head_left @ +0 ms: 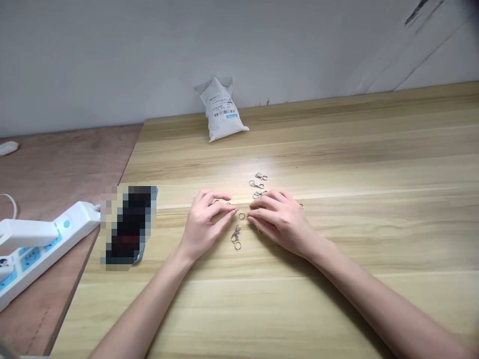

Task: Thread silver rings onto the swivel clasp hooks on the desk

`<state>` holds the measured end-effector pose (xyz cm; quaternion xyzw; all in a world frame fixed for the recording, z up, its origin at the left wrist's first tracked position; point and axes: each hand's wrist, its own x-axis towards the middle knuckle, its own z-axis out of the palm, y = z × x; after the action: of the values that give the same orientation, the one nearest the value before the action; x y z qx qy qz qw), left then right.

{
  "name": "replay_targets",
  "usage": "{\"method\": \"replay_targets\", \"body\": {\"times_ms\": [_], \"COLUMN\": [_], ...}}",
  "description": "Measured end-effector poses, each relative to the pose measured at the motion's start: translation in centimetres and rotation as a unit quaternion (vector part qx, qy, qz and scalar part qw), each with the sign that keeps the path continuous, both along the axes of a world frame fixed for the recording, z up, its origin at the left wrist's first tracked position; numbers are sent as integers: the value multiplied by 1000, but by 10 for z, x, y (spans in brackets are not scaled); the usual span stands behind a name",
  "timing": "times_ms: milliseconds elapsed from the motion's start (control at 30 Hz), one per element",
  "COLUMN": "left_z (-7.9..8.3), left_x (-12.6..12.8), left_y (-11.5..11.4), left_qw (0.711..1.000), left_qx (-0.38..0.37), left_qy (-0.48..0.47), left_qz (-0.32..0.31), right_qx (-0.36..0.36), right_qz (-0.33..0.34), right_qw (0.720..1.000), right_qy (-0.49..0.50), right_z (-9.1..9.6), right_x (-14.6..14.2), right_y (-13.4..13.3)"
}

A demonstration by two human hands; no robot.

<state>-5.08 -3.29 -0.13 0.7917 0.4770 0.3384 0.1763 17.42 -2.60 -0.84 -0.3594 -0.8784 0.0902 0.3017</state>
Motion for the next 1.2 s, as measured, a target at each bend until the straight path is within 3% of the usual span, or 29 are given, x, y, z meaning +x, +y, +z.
{"method": "replay_targets", "body": {"times_ms": [167,367,533,700,833,1033,1200], "left_z": [0,-2,-2,-3,-3,-2,-4], "left_x": [1,1,2,1,1,1,0], "left_y": [0,0,0,0,1,0,0], "left_qw": [999,996,996,997,997,997,997], "left_qx": [9,20,20,20,22,18,14], "left_qy": [21,44,41,42,43,44,47], "left_qz": [28,75,75,69,66,66,58], "right_qx": [25,80,122,131,113,28,16], "right_qz": [9,48,61,66,45,22,26], "right_qw": [999,991,982,978,981,988,989], "right_qy": [-35,-91,-127,-147,-152,-149,-142], "right_z": [10,13,6,6,10,8,3], "right_x": [-7,-40,-55,-52,-50,-46,-45], "right_y": [-6,-32,-50,-50,-45,-38,-32]}}
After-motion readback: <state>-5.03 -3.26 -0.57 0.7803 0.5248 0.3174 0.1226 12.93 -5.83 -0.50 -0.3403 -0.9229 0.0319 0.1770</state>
